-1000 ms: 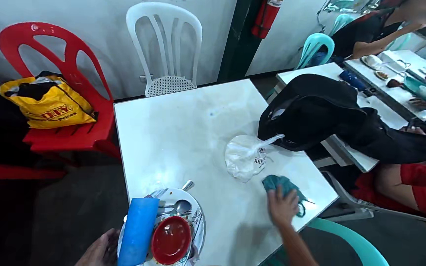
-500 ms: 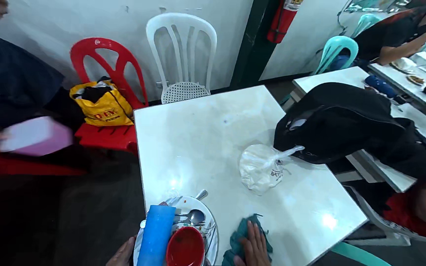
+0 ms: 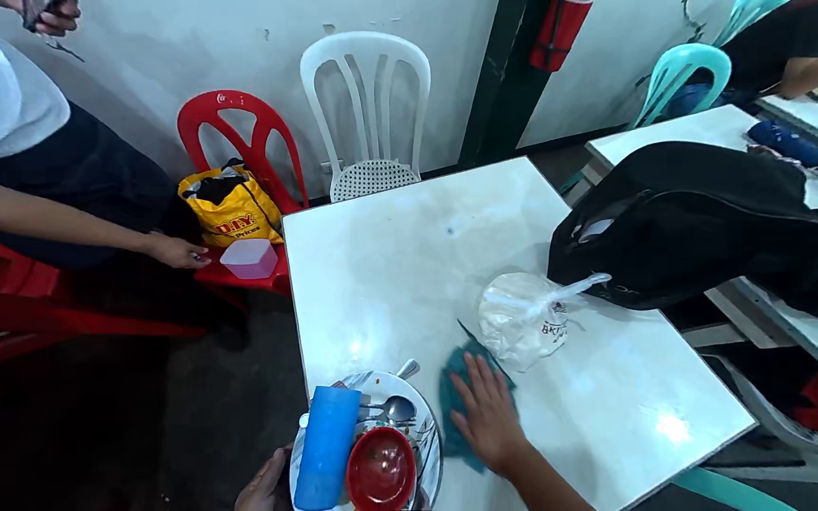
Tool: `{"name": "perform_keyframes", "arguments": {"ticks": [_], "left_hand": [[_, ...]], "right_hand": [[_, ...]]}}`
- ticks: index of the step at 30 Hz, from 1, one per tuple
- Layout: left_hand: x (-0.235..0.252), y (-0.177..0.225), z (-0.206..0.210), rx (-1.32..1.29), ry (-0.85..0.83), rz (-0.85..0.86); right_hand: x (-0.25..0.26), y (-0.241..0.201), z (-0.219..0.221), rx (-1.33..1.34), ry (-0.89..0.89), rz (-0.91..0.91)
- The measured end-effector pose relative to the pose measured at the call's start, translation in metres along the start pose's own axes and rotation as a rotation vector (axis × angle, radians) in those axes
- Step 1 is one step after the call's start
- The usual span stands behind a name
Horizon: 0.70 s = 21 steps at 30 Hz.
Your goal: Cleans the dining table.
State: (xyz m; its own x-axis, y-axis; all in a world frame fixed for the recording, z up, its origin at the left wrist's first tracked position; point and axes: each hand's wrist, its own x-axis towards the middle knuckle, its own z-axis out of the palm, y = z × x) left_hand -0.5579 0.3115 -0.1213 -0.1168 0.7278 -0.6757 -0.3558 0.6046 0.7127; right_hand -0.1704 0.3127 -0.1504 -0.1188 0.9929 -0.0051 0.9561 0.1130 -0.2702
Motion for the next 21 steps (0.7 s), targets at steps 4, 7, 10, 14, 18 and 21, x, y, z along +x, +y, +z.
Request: {"name": "perform_keyframes", "arguments": {"ticks": [4,7,10,14,18,21], "left_hand": [[-0.004,0.007,-0.011,0.037,-0.051,-0.032],[-0.003,0.009,-0.016,0.058,-0.086,-0.063],[-0.005,0.014,-0.015,0.056,-0.141,-0.121],[0.008,0.023,-0.012,0.128,-0.202,-0.212],[0.011,0.038,-0.011,0.233,-0.267,-0.275],[0.017,0.049,-0.008,0.269,-0.321,-0.298]], "right_hand": [[-0.099,0.073,-0.024,-0.109,0.08,0.194],[-0.119,0.097,-0.029,-0.134,0.075,0.474],[-0.109,0.059,-0.036,-0.019,-0.077,0.795],[-0.112,-0.031,-0.02,0.002,-0.17,0.974],[-0.135,-0.136,0.014,-0.049,-0.053,0.822],[-0.147,-0.189,0.023,0.006,-0.043,0.755]]}}
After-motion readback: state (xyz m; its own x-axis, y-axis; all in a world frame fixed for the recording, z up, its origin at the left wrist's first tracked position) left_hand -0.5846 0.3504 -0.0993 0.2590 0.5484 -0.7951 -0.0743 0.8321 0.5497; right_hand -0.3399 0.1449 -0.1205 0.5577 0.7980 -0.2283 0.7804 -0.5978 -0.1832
